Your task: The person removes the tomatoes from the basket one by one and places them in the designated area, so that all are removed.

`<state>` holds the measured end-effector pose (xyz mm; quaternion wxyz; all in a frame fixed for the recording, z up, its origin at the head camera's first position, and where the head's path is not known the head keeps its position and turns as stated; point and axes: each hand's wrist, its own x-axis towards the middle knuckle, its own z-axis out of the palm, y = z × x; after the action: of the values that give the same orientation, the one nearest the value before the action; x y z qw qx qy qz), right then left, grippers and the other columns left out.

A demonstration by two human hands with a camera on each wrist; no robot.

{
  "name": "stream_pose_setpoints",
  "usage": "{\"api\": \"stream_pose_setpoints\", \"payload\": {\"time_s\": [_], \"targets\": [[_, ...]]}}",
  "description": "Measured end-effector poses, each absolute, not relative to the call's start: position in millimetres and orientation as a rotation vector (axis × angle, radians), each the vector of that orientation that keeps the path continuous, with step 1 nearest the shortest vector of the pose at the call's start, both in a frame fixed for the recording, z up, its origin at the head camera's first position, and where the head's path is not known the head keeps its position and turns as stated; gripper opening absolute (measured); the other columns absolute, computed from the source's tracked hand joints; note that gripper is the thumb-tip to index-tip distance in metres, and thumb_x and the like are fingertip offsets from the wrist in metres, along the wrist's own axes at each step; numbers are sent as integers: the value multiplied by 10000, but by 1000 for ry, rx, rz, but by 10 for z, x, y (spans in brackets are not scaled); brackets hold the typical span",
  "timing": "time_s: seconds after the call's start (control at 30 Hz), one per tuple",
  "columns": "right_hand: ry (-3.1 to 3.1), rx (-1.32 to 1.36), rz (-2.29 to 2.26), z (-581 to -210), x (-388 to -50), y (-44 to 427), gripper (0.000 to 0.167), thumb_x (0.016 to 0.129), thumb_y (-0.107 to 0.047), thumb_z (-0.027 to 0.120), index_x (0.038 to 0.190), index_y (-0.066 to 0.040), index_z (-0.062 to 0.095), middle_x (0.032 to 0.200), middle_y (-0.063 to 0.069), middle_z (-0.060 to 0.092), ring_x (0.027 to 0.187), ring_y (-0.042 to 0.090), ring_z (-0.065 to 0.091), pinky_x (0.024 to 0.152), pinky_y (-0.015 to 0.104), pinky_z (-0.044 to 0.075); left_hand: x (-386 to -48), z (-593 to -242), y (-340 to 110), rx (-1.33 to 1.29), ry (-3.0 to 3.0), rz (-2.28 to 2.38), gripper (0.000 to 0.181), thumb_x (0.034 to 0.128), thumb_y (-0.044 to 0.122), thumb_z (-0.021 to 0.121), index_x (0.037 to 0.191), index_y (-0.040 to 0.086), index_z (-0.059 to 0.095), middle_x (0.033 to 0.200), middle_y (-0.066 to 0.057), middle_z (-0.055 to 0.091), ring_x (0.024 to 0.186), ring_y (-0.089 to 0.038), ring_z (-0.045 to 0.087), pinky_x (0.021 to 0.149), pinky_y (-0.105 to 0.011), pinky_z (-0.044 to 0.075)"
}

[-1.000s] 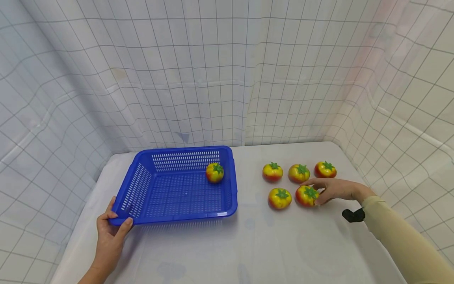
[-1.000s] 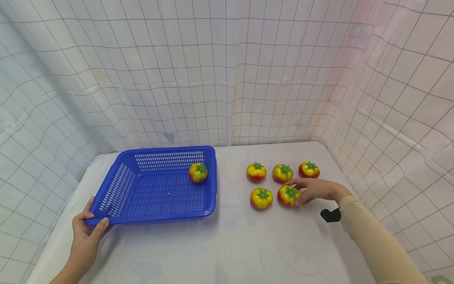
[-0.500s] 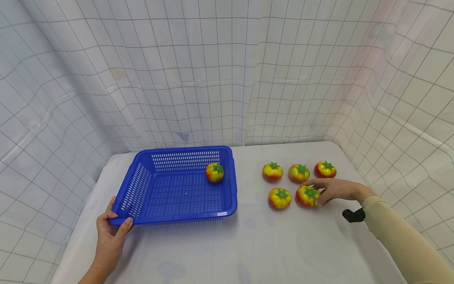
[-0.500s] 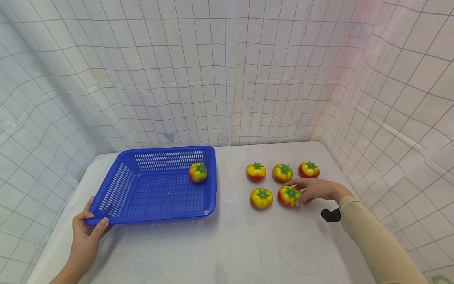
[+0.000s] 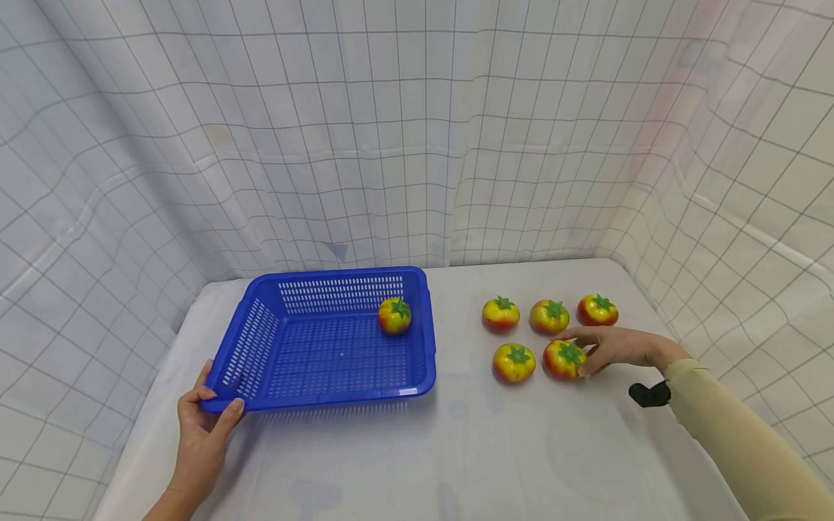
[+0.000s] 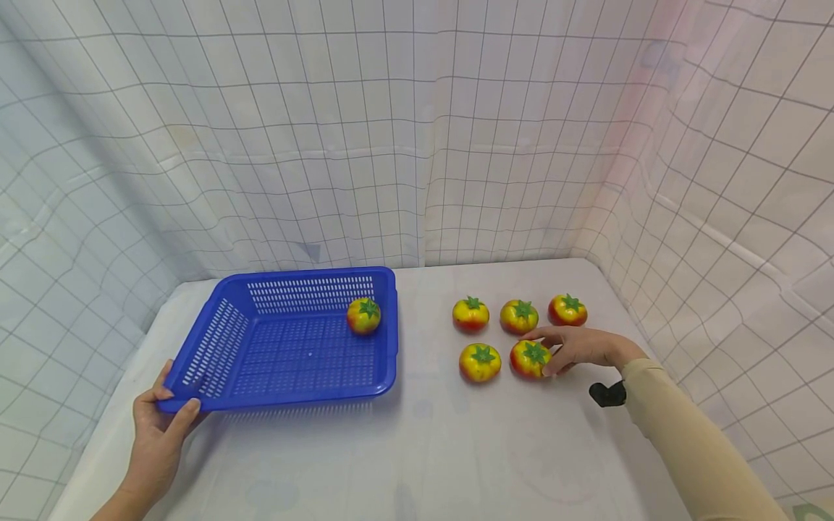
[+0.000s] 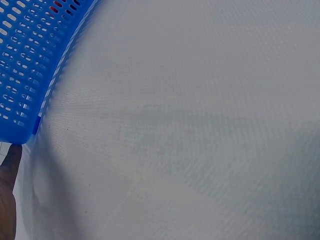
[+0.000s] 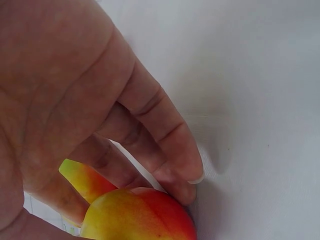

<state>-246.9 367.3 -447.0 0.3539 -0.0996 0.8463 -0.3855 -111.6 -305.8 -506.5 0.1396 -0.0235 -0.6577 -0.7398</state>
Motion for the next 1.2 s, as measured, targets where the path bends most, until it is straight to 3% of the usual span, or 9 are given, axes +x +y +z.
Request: {"api": "stream_pose_setpoints", "payload": {"time_s": [0.73,1.2], "targets": [[2187,-279,-983,-4471,-2470,3674,704,880,-226,791,1514,-217,486,1577,263,312,1432,459,283,1065,488,462,-1116,-5079,-3058,-89,-1899,-2135,370,1054,-55,467,1209,220,273,1695,15,-10,1398,-212,299,969,-146,473],[2211,-292,-975,-4465,-2451,3688,698,887,-219,782,1518,-238,484,1555,246,349,1415,419,325,1013,391,485,-1128,-5072,-3062,-66,-1914,-2130,386,1056,-57,459,1214,232,258,1694,23,-18,1393,-206,299,961,-135,472]]}}
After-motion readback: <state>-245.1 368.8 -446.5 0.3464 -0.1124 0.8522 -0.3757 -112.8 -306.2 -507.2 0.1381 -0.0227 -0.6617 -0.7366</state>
